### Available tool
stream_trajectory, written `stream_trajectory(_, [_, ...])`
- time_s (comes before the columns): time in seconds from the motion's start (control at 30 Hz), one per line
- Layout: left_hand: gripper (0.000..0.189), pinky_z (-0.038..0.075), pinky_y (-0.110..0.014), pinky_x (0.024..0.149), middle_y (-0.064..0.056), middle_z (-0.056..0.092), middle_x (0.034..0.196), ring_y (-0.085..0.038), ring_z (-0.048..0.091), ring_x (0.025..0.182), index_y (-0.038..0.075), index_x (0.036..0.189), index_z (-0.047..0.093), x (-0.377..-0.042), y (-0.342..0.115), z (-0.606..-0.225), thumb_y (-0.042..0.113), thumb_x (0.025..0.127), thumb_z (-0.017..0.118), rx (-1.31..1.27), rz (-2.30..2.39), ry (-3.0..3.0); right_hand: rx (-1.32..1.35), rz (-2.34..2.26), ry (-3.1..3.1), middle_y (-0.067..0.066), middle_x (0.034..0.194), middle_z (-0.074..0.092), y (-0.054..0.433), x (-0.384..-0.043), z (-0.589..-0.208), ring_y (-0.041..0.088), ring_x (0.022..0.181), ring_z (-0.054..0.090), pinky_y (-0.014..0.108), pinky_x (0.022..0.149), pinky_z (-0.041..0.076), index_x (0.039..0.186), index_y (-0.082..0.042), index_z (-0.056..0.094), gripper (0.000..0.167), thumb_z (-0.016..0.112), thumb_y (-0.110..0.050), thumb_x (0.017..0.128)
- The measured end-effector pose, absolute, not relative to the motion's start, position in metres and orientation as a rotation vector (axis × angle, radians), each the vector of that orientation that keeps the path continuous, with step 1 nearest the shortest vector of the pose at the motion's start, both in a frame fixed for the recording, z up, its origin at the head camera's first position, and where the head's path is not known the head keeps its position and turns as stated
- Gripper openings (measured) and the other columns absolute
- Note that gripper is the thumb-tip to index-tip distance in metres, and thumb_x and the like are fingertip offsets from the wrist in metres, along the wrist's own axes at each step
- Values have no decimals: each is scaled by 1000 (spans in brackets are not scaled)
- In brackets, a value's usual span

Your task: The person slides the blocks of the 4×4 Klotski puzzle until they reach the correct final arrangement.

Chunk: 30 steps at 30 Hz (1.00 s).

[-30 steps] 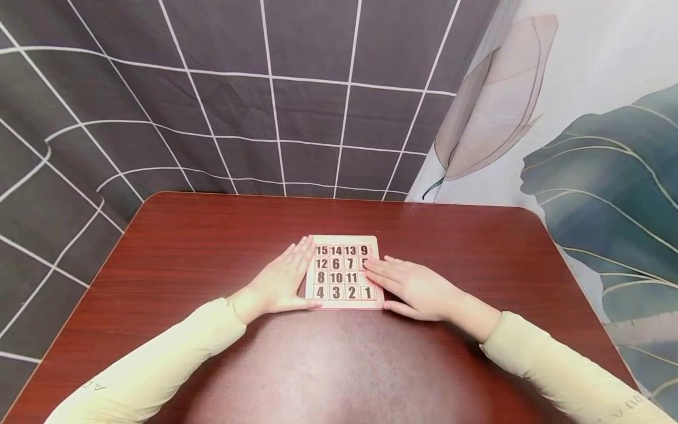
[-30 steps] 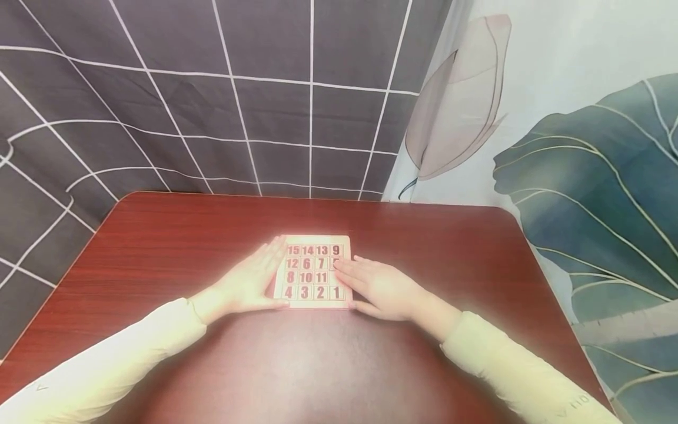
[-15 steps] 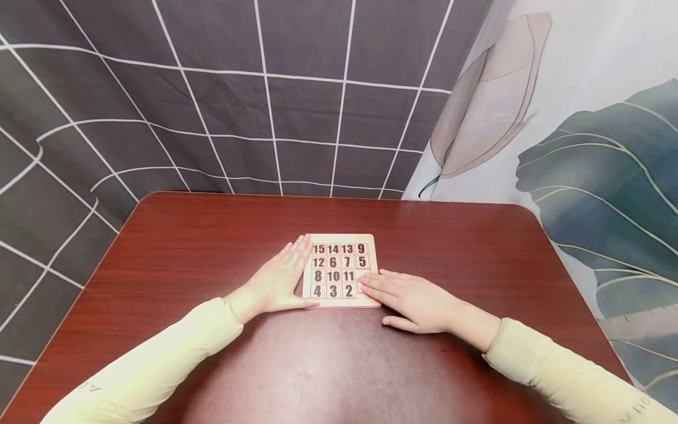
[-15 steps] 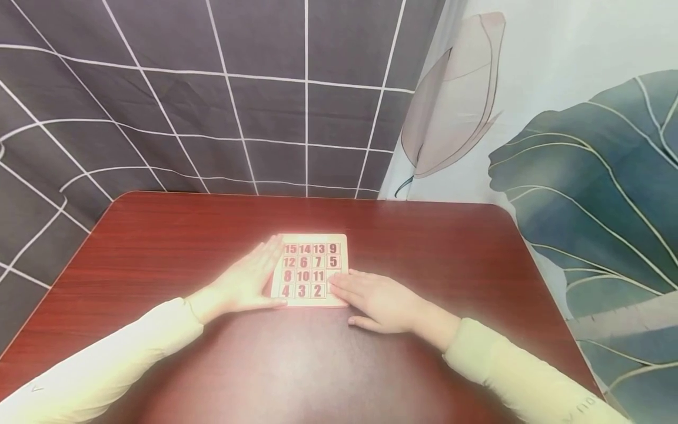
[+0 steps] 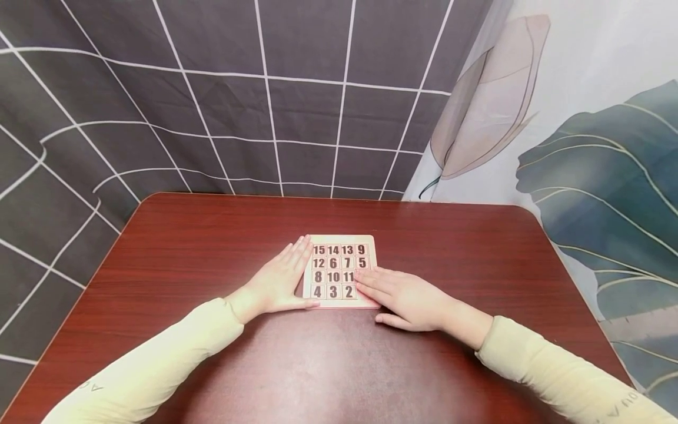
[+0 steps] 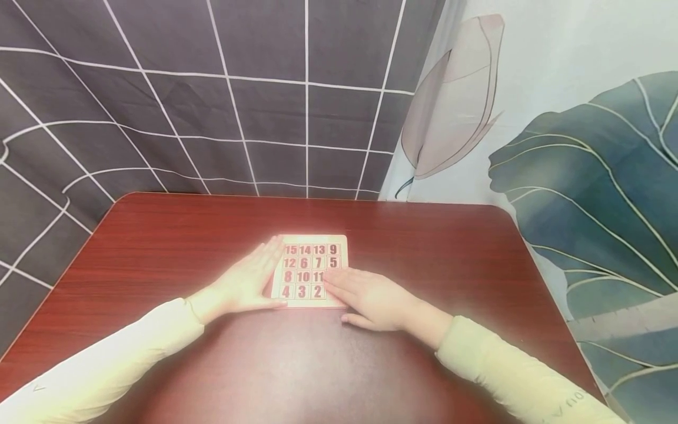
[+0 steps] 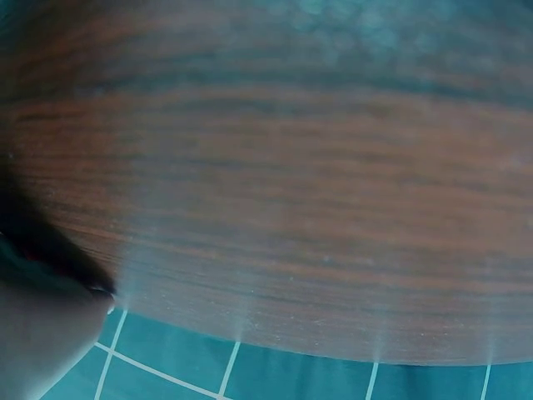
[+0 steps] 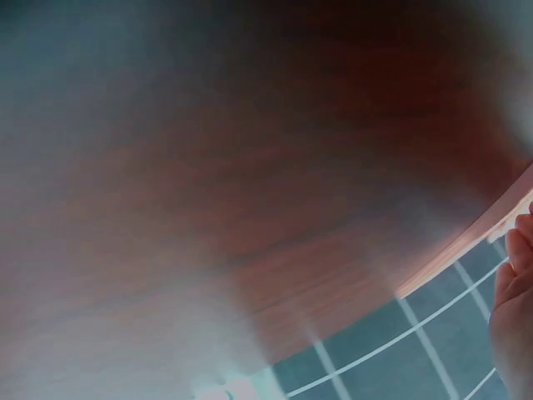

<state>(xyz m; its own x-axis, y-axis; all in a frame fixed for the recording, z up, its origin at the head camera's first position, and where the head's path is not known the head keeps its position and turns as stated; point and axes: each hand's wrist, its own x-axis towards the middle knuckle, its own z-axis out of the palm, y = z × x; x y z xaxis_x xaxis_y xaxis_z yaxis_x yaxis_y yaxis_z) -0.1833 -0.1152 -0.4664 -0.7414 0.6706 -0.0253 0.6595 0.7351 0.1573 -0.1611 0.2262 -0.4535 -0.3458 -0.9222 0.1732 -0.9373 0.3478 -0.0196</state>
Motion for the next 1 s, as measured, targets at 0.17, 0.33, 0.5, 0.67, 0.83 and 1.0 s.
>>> stream_trajectory(0.17, [121, 25, -50, 135, -30, 19, 174, -41, 20, 164, -12, 164, 20, -183, -116, -465, 71, 90, 66, 1091, 214, 2856, 1788, 155, -2424, 12, 165, 50, 216, -154, -455, 25, 153, 49, 44, 125, 43, 157, -2, 49, 69, 66, -40, 102])
stream_trajectory(0.33, [120, 24, -51, 135, -31, 19, 174, -42, 20, 164, -13, 164, 20, -182, -115, -466, 71, 90, 66, 1091, 213, 2852, 1788, 163, -2426, 13, 164, 51, 219, -150, -453, 26, 152, 49, 45, 123, 45, 156, -2, 50, 68, 66, -39, 103])
stream_trajectory(0.5, [121, 24, -51, 135, -30, 18, 174, -42, 19, 164, -13, 164, 19, -182, -115, -465, 71, 90, 66, 1093, 191, 2848, 1756, 188, -2418, 13, 161, 54, 232, -148, -452, 26, 150, 52, 47, 121, 46, 155, -1, 52, 68, 70, -36, 100])
stream_trajectory(0.67, [121, 24, -51, 135, -31, 18, 174, -42, 20, 164, -13, 164, 19, -183, -115, -463, 71, 90, 66, 1093, 183, 2850, 1723, 195, -2428, 12, 160, 55, 240, -147, -452, 24, 149, 54, 47, 121, 46, 154, -2, 53, 67, 71, -36, 99])
stream_trajectory(0.83, [120, 24, -51, 135, -31, 19, 174, -42, 20, 164, -13, 164, 20, -183, -115, -463, 70, 91, 66, 1105, 192, 2852, 1734, 212, -2441, 11, 161, 54, 237, -147, -452, 24, 151, 52, 46, 123, 44, 156, -4, 52, 68, 71, -36, 99])
stream_trajectory(1.0, [120, 25, -51, 135, -31, 19, 173, -42, 20, 164, -13, 163, 20, -182, -115, -465, 70, 90, 66, 1103, 204, 2855, 1805, 191, -2390, 11, 163, 51, 221, -149, -455, 23, 153, 48, 43, 125, 42, 158, -3, 48, 70, 68, -39, 101])
